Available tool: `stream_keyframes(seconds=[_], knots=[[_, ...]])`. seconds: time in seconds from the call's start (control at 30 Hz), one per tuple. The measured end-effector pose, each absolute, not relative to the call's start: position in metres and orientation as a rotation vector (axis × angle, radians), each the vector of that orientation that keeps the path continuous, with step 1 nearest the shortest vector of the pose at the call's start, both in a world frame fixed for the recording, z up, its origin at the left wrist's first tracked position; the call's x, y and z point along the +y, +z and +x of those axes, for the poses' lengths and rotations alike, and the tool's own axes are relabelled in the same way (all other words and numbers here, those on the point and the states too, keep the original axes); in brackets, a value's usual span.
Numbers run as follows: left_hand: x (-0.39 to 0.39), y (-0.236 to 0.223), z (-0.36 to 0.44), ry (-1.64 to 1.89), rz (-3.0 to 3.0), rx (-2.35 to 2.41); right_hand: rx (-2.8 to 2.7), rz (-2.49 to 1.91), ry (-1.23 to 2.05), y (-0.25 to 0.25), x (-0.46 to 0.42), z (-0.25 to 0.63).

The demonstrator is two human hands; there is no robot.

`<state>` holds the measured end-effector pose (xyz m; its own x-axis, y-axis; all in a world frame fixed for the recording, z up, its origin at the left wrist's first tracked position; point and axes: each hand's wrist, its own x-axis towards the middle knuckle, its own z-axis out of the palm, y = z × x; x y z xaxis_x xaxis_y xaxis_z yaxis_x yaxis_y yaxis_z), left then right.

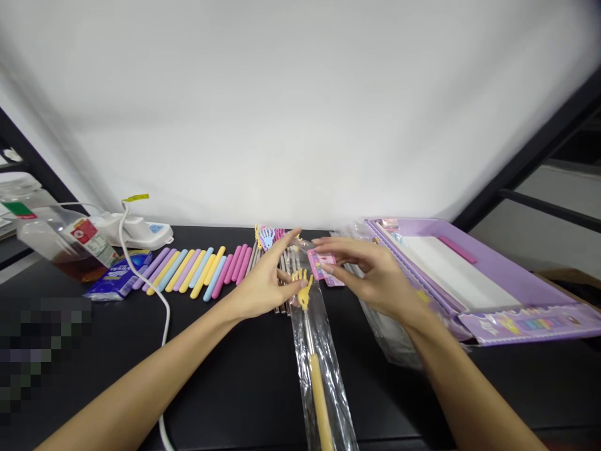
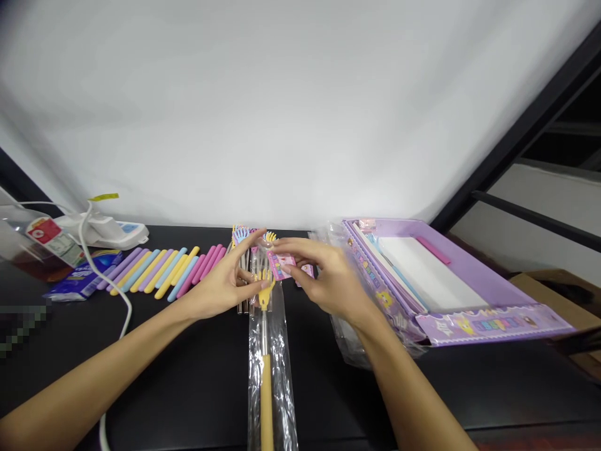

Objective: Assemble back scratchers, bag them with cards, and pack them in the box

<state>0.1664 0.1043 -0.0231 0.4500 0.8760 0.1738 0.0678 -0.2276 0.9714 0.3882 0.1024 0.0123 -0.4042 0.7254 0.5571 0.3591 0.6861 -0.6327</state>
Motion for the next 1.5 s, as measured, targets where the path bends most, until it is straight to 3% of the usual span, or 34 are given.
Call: stream_keyframes(seconds=[0.23, 0.33, 0.7, 0.87, 1.03, 1.23, 1.5], knots=[[0.101, -0.018, 0.166, 0.945, 1.671, 0.831, -2.218, -0.741, -0.203, 0.022, 0.116, 0.368], [0.100, -0.016, 0.166, 0.961, 1.685, 0.821, -2.214, -0.694, -0.319, 0.025, 0.124, 0.367], [0.100, -0.018, 0.166, 0.921, 1.675, 0.808, -2.007, -0.875, 0.317, 0.028, 0.126, 0.379], [0.098, -0.016, 0.169, 0.912, 1.648, 0.785, -2.039, -0.935, 0.376, 0.030, 0.129, 0.374], [0.098, -0.017, 0.169, 0.922, 1.644, 0.777, -2.006, -0.954, 0.236, 0.022, 0.128, 0.373], [0.099, -0.016, 0.167, 0.955, 1.644, 0.827, -1.902, -0.948, 0.686, 0.010, 0.124, 0.378], [0.100, -0.016, 0.169, 0.953, 1.619, 0.818, -1.807, -0.851, 0.674, 0.002, 0.127, 0.380]])
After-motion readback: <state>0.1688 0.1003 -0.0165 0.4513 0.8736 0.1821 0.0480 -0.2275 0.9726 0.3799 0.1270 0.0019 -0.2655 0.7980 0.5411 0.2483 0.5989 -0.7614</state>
